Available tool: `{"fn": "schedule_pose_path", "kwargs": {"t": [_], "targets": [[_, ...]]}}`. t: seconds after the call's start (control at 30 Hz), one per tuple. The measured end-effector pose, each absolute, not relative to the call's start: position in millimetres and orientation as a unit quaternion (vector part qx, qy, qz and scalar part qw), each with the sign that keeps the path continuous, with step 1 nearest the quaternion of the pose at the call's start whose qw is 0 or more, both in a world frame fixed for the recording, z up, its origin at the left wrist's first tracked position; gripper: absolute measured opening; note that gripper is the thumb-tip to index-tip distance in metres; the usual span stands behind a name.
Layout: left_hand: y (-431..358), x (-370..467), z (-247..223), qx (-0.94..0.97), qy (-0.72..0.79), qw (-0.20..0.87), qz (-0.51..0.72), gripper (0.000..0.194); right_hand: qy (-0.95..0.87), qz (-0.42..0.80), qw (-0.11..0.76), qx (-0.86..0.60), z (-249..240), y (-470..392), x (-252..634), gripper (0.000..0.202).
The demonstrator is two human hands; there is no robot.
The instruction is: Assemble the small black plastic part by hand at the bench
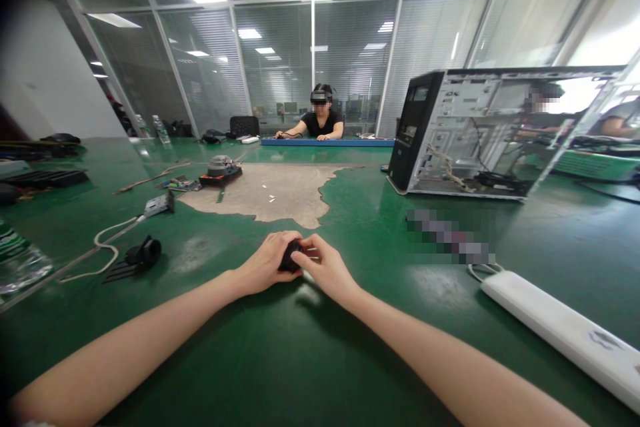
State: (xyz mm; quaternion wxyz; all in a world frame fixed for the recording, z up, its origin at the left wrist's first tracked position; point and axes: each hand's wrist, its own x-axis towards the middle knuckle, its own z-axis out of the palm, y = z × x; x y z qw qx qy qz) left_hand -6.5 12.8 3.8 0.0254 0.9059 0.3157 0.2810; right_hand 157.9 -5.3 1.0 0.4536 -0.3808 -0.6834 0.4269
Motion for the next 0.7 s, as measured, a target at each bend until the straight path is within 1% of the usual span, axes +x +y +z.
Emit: {"fn": "schedule_pose_path", "kwargs": {"t": [0.1, 0.23, 0.3, 0.37, 0.43, 0.5, 0.63, 0.7], "targets": [[13.1, -6.0, 4.1, 0.906, 0.320, 0.017, 0.278, 0.055, -0.683, 0.424, 0.456, -0.382, -0.7, -1.8, 158.6, 0.014], [13.9, -6.3, 4.9, 0.903, 0.331, -0.030, 0.272, 0.058, -0.680, 0.417, 0.445, -0.408, -1.9, -2.4, 157.8, 0.022], [14.0, -7.1, 5.4, 0.901, 0.343, -0.049, 0.262, 0.059, -0.694, 0.414, 0.430, -0.403, -1.5, -5.2, 157.5, 0.019], [14.1, -8.0, 5.8, 0.903, 0.347, -0.056, 0.247, 0.059, -0.719, 0.391, 0.427, -0.384, -1.2, -8.3, 157.7, 0.017], [14.6, -8.7, 6.0, 0.910, 0.340, -0.056, 0.233, 0.058, -0.741, 0.351, 0.438, -0.368, -1.4, -10.7, 157.9, 0.018], [15.2, -9.0, 6.2, 0.915, 0.328, -0.051, 0.227, 0.056, -0.748, 0.336, 0.446, -0.359, -1.7, -11.8, 157.8, 0.019], [15.1, -8.8, 6.7, 0.917, 0.317, -0.040, 0.240, 0.054, -0.719, 0.396, 0.438, -0.366, -1.2, -9.7, 156.4, 0.012], [14.6, -8.7, 7.0, 0.917, 0.314, -0.035, 0.243, 0.054, -0.703, 0.411, 0.439, -0.379, -1.1, -7.3, 156.0, 0.013]]}}
